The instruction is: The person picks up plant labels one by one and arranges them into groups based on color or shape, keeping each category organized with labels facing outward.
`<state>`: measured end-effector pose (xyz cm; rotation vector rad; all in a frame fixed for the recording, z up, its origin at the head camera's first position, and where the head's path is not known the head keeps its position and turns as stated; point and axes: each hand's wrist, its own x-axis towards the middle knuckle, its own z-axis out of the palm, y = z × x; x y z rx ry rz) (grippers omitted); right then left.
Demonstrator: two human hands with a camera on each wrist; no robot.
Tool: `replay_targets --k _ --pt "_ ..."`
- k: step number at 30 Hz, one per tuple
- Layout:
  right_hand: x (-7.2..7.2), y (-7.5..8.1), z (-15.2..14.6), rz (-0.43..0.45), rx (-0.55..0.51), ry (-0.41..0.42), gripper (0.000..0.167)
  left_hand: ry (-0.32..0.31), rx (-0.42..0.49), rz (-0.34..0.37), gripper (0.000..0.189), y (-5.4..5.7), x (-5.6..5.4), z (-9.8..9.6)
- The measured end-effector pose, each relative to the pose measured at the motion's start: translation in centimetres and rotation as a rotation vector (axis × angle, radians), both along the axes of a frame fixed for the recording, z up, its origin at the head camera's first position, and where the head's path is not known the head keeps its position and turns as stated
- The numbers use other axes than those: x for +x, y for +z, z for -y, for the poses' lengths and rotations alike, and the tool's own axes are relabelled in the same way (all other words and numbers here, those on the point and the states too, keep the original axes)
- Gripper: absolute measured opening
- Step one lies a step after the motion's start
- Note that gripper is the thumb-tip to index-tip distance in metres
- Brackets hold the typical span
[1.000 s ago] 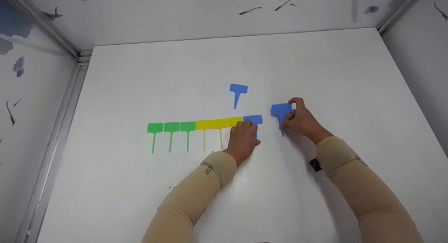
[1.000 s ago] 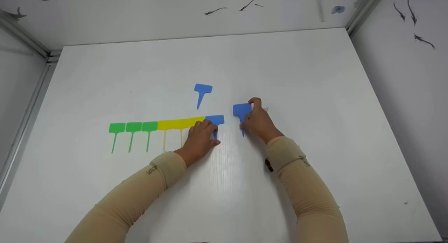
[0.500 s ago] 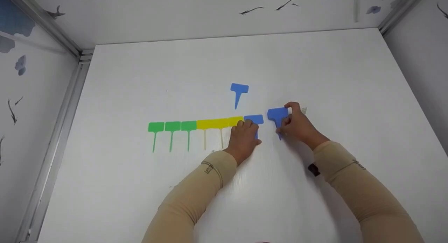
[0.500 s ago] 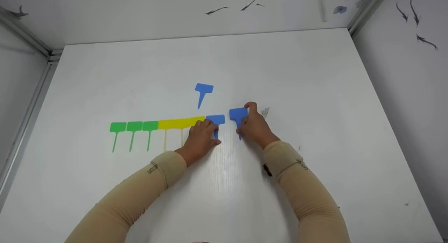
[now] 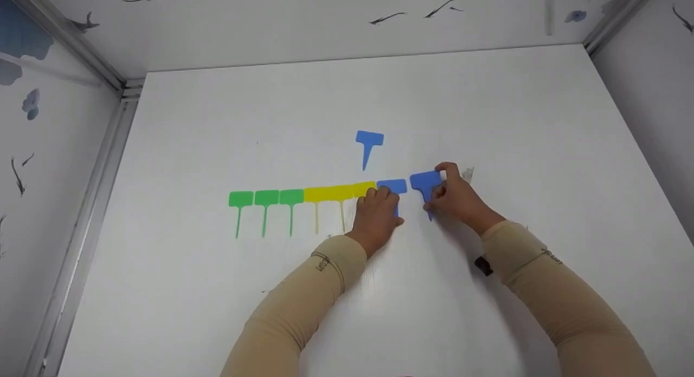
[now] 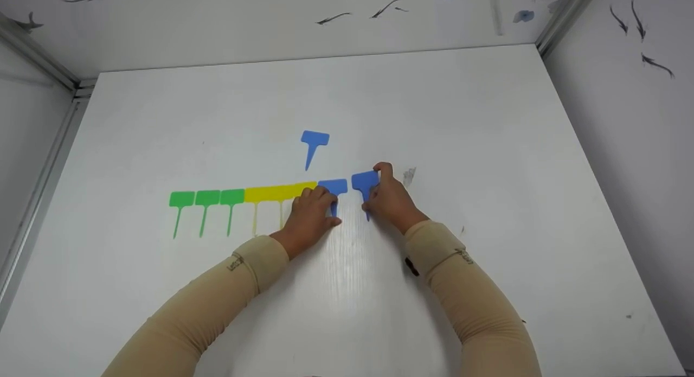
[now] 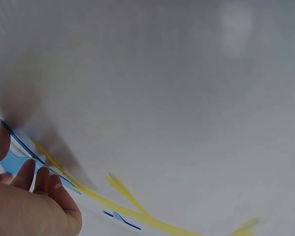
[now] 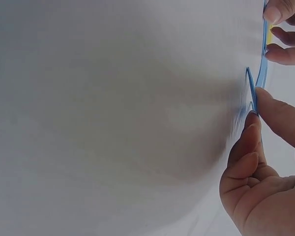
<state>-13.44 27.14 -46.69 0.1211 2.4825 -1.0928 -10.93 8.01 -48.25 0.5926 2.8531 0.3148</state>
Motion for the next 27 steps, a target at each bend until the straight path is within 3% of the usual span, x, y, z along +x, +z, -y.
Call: replay_targets --k 27 --pt "0.2 -0.34 0.19 -0.023 0.0 0.034 0.078 -0.002 0.044 -0.036 0.04 -0.18 0.05 0.1"
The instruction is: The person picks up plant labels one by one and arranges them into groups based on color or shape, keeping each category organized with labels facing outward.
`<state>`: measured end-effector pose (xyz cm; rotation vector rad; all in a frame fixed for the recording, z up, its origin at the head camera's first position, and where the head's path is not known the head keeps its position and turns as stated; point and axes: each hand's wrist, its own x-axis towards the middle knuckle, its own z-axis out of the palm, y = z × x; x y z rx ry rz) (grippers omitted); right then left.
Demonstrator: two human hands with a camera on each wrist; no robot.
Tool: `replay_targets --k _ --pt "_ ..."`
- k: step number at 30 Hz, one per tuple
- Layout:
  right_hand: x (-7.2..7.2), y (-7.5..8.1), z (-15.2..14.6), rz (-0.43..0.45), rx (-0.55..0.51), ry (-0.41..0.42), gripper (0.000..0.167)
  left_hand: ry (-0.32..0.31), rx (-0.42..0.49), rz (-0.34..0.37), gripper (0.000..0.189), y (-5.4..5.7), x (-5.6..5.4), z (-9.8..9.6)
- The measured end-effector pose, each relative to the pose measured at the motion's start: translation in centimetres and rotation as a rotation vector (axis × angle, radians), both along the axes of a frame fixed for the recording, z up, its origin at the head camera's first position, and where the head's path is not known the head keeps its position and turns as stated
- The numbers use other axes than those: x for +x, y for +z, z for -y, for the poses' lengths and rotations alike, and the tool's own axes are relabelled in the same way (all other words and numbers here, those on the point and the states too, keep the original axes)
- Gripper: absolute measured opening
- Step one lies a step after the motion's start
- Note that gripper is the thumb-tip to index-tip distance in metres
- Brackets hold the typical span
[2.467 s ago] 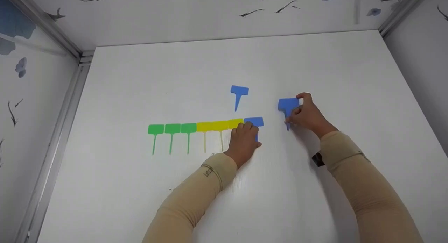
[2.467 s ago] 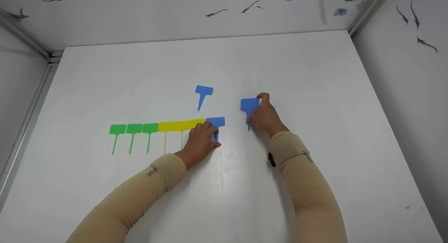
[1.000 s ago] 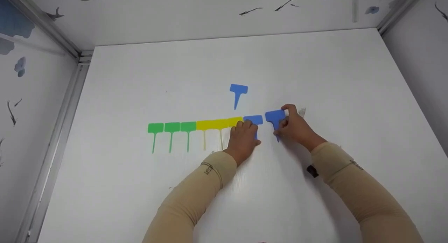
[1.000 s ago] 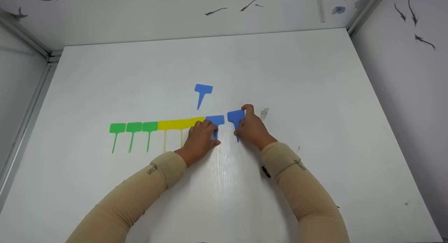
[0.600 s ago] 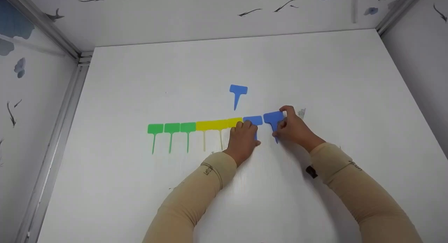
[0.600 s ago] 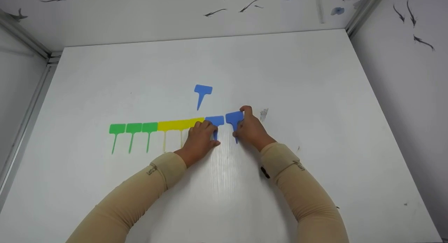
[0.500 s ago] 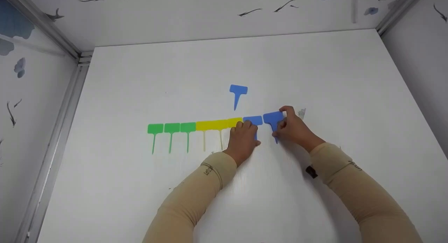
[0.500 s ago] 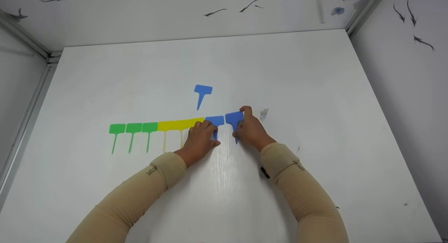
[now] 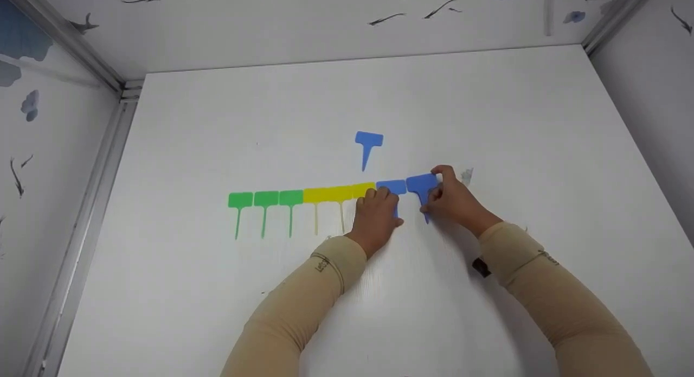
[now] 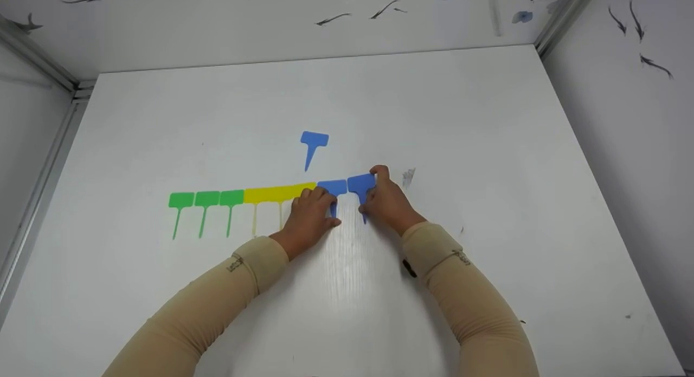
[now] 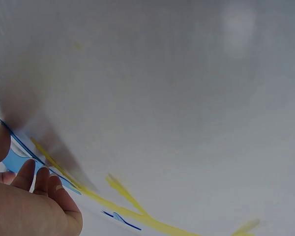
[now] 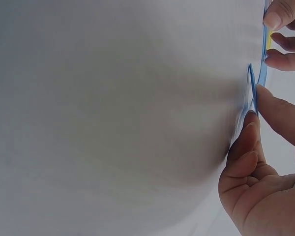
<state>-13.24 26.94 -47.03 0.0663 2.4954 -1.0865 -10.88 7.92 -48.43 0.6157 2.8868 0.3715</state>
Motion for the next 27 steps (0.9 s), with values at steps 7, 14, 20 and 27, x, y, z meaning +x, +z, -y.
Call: replay_targets --k 7,14,20,27 --pt "0.0 0.01 0.11 0.005 0.013 0.006 0.079 0.0 0.001 0.016 0.039 0.13 0.03 0.04" --pt "0.03 -0.03 0.12 -0.002 0.043 0.021 0.08 0.005 -0.022 0.034 0.043 0.5 0.07 0.03" --pt "-0.03 0.08 0.22 0.023 0.056 0.011 0.079 0.008 -0.007 0.042 0.043 0.41 0.04 0.02" --pt "-0.13 0.12 0.17 0.007 0.095 0.031 0.078 0.006 -0.007 0.058 0.045 0.46 -0.03 -0.06"
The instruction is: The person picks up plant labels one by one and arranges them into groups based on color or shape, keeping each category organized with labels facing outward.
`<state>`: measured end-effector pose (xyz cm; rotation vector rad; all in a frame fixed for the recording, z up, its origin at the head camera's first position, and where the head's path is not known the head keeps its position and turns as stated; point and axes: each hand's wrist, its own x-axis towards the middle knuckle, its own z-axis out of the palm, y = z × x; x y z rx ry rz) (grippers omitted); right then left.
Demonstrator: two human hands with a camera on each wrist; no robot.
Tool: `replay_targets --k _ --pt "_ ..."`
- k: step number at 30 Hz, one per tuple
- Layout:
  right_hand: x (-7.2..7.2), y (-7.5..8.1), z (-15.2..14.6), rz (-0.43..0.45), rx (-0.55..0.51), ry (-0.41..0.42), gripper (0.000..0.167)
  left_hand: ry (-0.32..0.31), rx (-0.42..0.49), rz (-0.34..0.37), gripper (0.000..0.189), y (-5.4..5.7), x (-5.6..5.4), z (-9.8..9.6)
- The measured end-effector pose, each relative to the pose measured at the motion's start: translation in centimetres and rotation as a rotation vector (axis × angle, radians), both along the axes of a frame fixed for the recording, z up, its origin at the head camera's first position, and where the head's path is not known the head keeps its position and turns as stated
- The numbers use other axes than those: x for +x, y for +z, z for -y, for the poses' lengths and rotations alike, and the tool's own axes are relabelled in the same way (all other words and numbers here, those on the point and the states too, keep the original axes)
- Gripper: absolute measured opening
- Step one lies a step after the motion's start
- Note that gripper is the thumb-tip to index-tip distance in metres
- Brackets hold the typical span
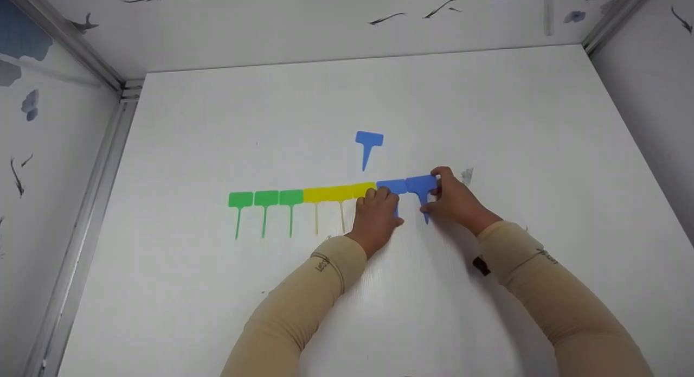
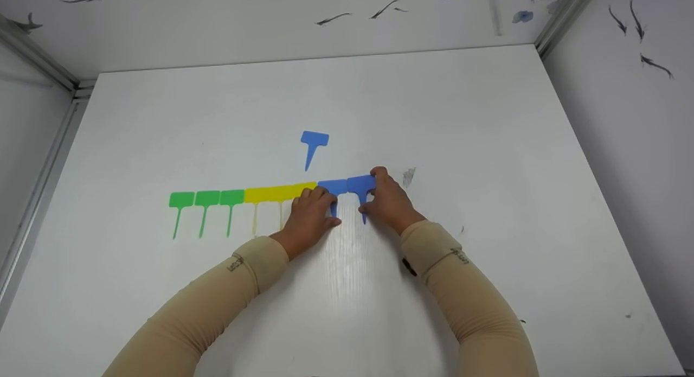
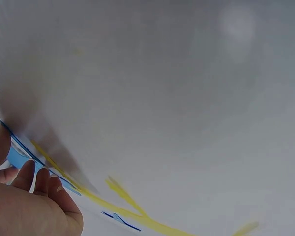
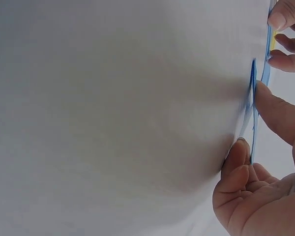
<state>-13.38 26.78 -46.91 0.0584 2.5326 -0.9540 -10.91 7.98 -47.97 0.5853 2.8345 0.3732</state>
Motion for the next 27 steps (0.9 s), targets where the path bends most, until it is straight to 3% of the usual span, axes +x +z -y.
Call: replay_targets --k 16,27 --pt "-0.42 -0.24 -0.18 -0.017 0.062 0.018 0.08 0.0 -0.032 -0.018 0.045 0.06 0.11 -0.06" --pt "-0.58 -0.29 -0.28 -0.033 0.063 0.038 0.079 0.015 0.002 0.009 0.044 0.13 0.07 -0.02"
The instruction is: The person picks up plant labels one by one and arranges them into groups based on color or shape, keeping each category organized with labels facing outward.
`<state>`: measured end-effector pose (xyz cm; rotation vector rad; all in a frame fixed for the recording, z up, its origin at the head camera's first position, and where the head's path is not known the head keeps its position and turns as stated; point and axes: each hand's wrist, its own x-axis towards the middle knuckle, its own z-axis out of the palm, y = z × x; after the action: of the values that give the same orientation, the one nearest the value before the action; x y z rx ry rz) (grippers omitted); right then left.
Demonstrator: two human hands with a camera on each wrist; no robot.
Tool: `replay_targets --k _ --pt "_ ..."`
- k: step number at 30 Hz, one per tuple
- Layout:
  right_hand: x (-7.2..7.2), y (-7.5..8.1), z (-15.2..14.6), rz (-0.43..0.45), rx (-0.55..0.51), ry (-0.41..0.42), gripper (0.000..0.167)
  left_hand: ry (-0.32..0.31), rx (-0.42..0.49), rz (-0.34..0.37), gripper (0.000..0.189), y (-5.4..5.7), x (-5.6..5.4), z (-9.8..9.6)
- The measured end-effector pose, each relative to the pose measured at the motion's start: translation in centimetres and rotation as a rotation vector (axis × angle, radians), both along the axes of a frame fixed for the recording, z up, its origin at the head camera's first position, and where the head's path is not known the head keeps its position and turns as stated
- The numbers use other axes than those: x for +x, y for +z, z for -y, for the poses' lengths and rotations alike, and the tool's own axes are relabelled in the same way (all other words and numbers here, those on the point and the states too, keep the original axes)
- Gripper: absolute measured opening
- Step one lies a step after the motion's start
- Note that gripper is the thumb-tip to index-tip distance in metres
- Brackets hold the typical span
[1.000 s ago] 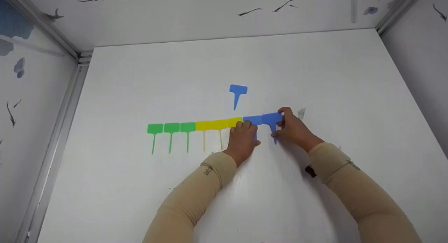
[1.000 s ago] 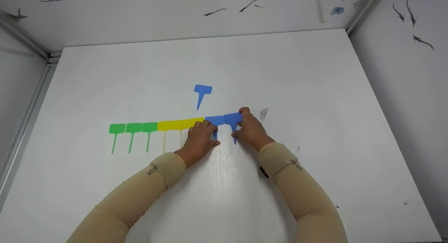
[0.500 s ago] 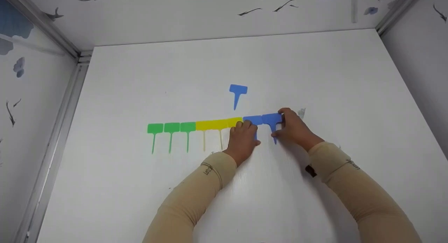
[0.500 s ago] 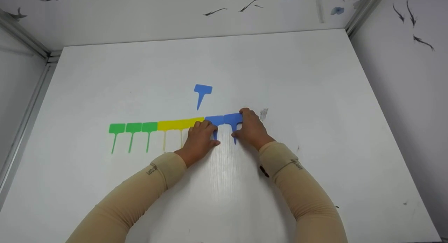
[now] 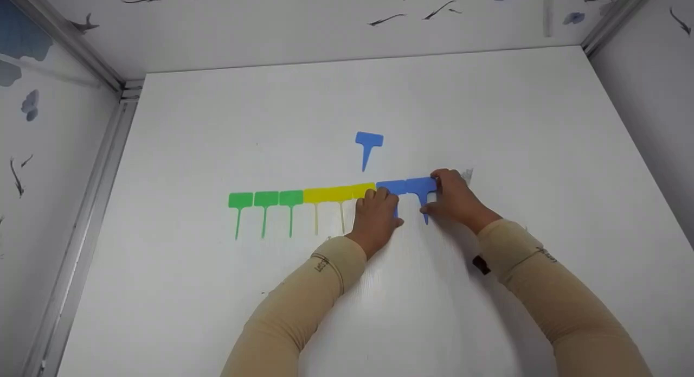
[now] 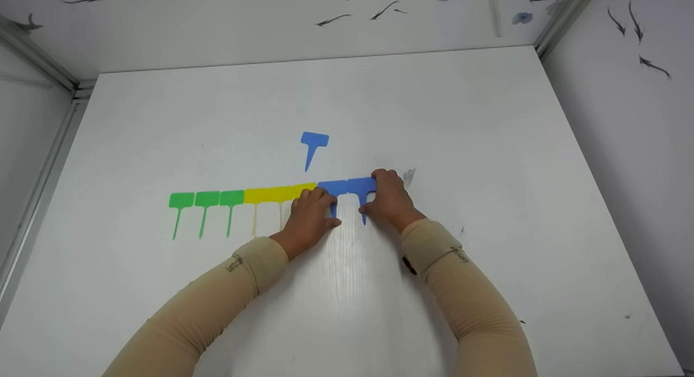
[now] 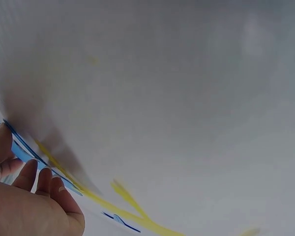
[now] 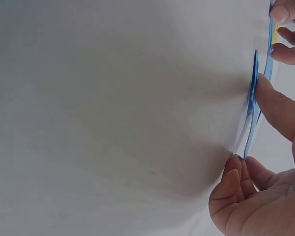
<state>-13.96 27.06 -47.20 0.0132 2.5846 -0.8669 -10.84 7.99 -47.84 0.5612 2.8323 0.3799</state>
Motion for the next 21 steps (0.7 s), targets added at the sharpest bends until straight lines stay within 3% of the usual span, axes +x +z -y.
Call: replay_targets --k 21 --pt "-0.12 -0.17 -0.35 -0.018 0.0 0.041 0.077 0.006 0.093 0.061 0.045 0.11 -0.06 0.31"
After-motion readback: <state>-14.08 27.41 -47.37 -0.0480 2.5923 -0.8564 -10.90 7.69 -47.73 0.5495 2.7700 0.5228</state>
